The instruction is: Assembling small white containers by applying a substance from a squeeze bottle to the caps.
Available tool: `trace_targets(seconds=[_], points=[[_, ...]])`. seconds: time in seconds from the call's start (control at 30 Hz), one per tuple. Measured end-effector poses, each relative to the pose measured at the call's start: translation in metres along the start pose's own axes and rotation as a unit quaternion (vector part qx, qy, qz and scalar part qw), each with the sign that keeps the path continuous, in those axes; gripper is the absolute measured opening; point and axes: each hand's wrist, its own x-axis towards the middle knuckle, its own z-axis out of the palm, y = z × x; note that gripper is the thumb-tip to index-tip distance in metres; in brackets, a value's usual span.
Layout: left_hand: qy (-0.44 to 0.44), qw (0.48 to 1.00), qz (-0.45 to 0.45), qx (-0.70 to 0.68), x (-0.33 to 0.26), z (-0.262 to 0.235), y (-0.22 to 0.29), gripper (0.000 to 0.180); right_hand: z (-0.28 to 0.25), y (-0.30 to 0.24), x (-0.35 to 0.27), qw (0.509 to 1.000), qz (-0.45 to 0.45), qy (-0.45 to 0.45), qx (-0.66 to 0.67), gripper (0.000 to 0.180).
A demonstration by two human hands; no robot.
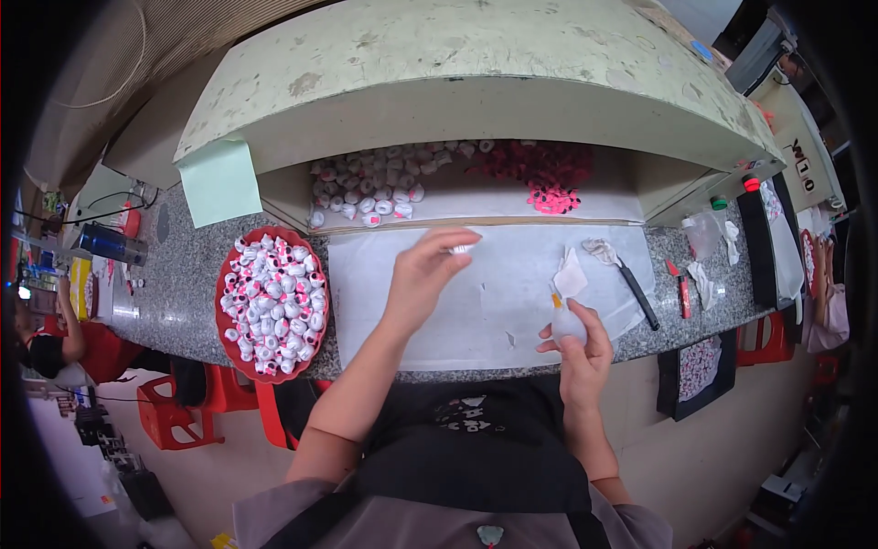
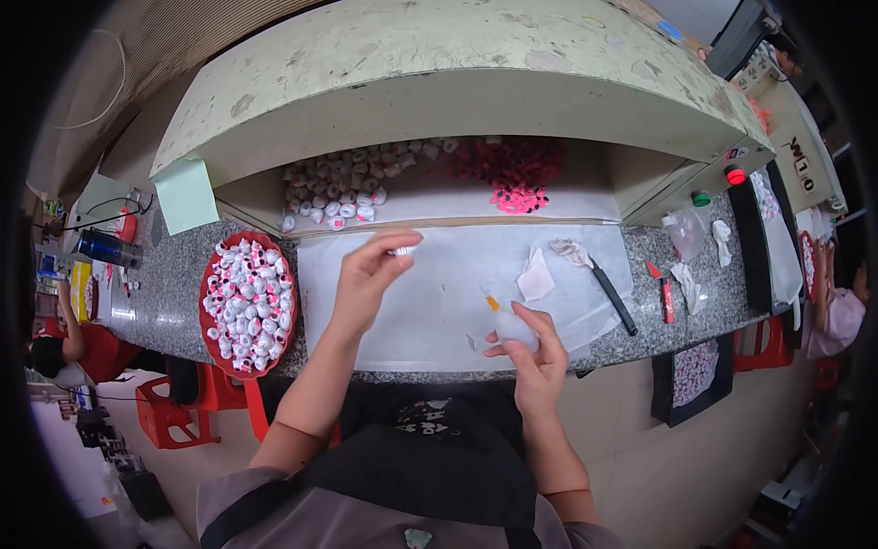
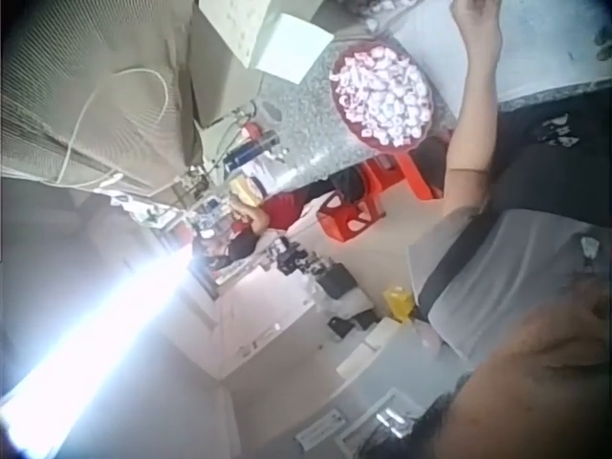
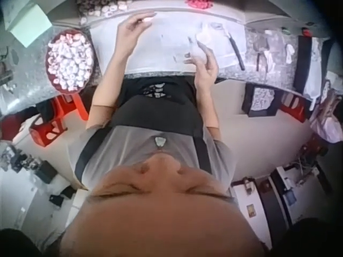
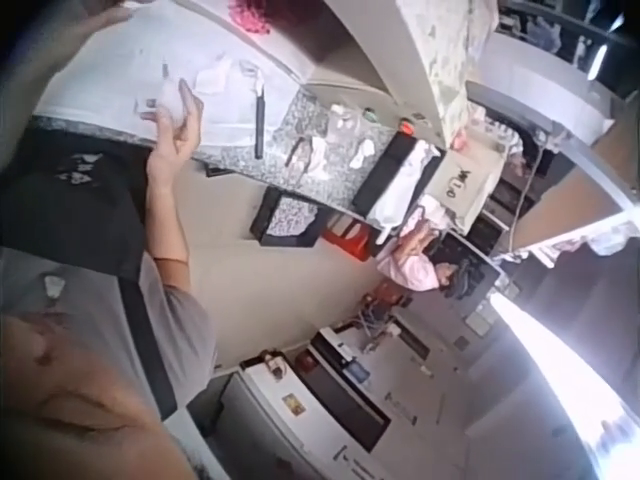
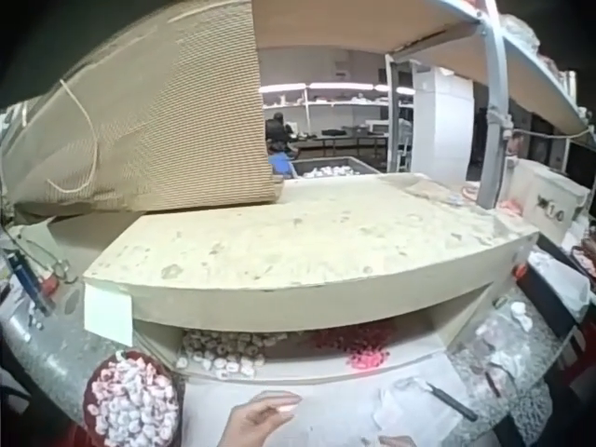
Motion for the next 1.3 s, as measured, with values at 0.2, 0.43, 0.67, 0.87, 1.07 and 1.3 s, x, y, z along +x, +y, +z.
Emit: trace_targets(seconds=[0.2, 0.43, 0.67, 0.87, 1.07, 1.3], points=[[-0.028, 0.983, -0.082, -0.162, -0.051, 0.02, 0.01, 0.027, 0.031, -0.025, 0.005, 0.986, -0.051, 0.041, 0.152, 0.028], [-0.042, 0.957, -0.06, -0.28, -0.07, 0.015, 0.016, 0.032, 0.044, -0.029, -0.003, 0.983, -0.164, 0.052, 0.07, 0.037], [-0.028, 0.948, -0.061, -0.312, -0.077, 0.015, 0.023, 0.034, 0.04, -0.028, -0.019, 0.921, -0.348, -0.081, -0.153, 0.046], [-0.008, 0.956, -0.065, -0.287, -0.077, 0.016, 0.024, 0.034, 0.041, -0.026, -0.019, 0.916, -0.347, -0.111, -0.169, 0.051], [-0.033, 0.949, -0.062, -0.309, -0.076, 0.015, 0.02, 0.033, 0.04, -0.02, -0.02, 0.922, -0.338, -0.115, -0.149, 0.048], [-0.03, 0.947, -0.069, -0.312, -0.076, 0.014, 0.018, 0.033, 0.039, -0.024, -0.02, 0.92, -0.331, -0.127, -0.167, 0.047]])
